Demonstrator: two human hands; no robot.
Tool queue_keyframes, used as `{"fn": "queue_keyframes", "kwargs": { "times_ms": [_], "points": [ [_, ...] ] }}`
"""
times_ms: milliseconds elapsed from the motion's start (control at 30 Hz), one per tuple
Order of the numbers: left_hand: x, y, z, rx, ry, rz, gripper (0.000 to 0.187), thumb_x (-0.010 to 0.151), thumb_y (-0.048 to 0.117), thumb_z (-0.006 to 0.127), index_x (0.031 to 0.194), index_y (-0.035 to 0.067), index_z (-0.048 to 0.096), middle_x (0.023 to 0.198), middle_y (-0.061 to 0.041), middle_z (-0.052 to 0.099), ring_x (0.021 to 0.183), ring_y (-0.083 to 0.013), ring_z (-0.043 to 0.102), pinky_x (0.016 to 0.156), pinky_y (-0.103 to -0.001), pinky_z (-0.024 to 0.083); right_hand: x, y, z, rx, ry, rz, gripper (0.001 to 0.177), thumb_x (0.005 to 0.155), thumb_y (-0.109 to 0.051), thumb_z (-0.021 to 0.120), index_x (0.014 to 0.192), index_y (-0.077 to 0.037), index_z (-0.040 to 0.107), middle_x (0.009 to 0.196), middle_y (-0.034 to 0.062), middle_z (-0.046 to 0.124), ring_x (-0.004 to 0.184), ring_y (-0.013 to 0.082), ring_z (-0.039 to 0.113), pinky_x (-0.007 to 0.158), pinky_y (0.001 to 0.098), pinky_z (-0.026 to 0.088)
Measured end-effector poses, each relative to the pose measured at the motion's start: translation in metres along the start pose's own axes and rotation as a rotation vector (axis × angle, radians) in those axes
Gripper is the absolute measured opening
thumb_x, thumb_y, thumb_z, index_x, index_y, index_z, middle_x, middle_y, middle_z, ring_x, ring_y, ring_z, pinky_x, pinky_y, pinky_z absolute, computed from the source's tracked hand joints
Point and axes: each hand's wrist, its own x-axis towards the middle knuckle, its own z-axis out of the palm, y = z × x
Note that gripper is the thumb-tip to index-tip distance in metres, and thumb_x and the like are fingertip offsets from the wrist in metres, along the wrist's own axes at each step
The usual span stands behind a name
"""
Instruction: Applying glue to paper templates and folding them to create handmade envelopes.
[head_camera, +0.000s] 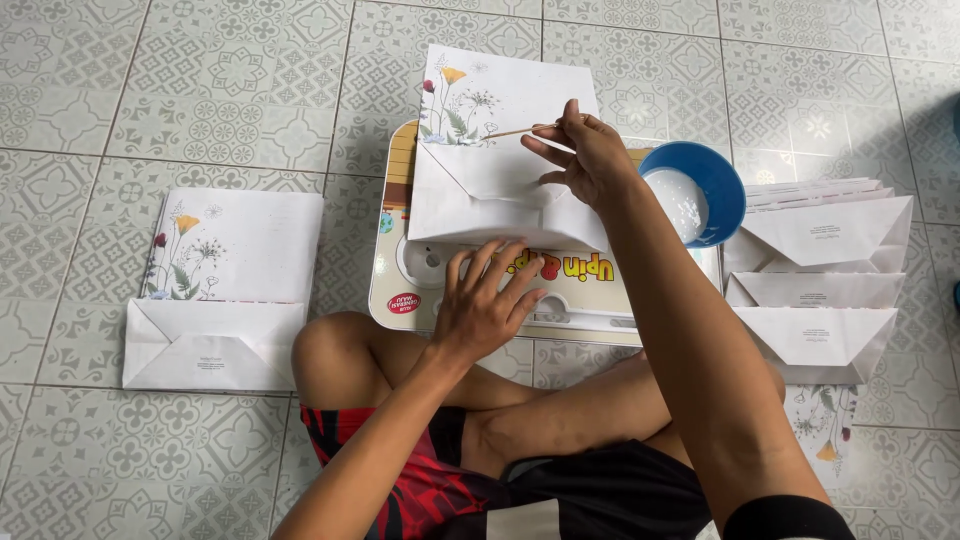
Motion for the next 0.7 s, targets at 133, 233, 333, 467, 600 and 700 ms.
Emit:
{"fn": "queue_keyframes", "kwargs": {
  "times_ms": [133, 233, 333, 467, 600, 700],
  "points": [
    [0.009, -0.01, 0.015, -0.021, 0.026, -0.007, 0.033, 0.103, 0.043, 0.054, 0.127, 0.022, 0.064, 0.128, -0.007, 0.061, 0.125, -0.0281, 0.057, 0.099, -0.049, 0.043, 0.005, -0.002, -0.002, 0.021, -0.005, 0.005, 0.034, 0.102, -0.043, 0.058, 0.103, -0.01, 0.053, 0.106, 0.016, 0.076, 0.115, 0.0381, 0.074, 0.101, 0.0878, 0.014],
    [0.01, -0.017, 0.026, -0.02, -0.056, -0.034, 0.038, 0.103, 0.047, 0.053, 0.134, 0.025, 0.061, 0.13, -0.009, 0.058, 0.125, -0.0282, 0.057, 0.099, -0.049, 0.042, 0.008, -0.007, -0.003, 0.024, 0.054, 0.061, 0.035, 0.1, -0.044, 0.059, 0.103, -0.01, 0.056, 0.106, 0.0145, 0.077, 0.116, 0.0383, 0.074, 0.102, 0.0862, 0.019],
    [0.012, -0.019, 0.031, -0.012, -0.103, -0.057, 0.041, 0.104, 0.048, 0.051, 0.136, 0.024, 0.059, 0.13, -0.009, 0.056, 0.123, -0.0264, 0.057, 0.097, -0.047, 0.043, 0.01, -0.009, -0.005, 0.02, 0.084, 0.057, 0.034, 0.1, -0.044, 0.059, 0.105, -0.01, 0.056, 0.104, 0.0142, 0.077, 0.113, 0.0379, 0.075, 0.102, 0.0858, 0.02],
    [0.011, -0.029, 0.044, 0.016, -0.202, -0.074, 0.041, 0.104, 0.047, 0.051, 0.136, 0.023, 0.058, 0.129, -0.009, 0.056, 0.119, -0.0245, 0.058, 0.094, -0.044, 0.044, 0.017, -0.015, -0.006, -0.023, 0.094, -0.027, 0.035, 0.1, -0.046, 0.058, 0.102, -0.011, 0.056, 0.103, 0.0129, 0.078, 0.113, 0.037, 0.076, 0.106, 0.0835, 0.018],
    [0.023, -0.031, 0.036, -0.009, -0.223, -0.091, 0.035, 0.097, 0.028, 0.063, 0.123, 0.005, 0.069, 0.129, -0.017, 0.058, 0.101, -0.0252, 0.055, 0.08, -0.04, 0.037, -0.024, -0.031, 0.016, 0.0, 0.091, -0.163, 0.032, 0.101, -0.044, 0.051, 0.098, -0.013, 0.059, 0.091, 0.0013, 0.072, 0.099, 0.0159, 0.079, 0.099, 0.0434, 0.054],
    [0.023, -0.043, 0.044, -0.007, -0.363, -0.107, 0.027, 0.103, 0.03, 0.054, 0.123, 0.017, 0.067, 0.12, -0.009, 0.059, 0.107, -0.024, 0.06, 0.081, -0.04, 0.046, -0.024, -0.003, 0.007, 0.126, 0.059, -0.213, 0.036, 0.097, -0.053, 0.056, 0.101, -0.017, 0.055, 0.1, 0.0027, 0.077, 0.11, 0.0247, 0.078, 0.112, 0.0558, 0.045]
  ]
}}
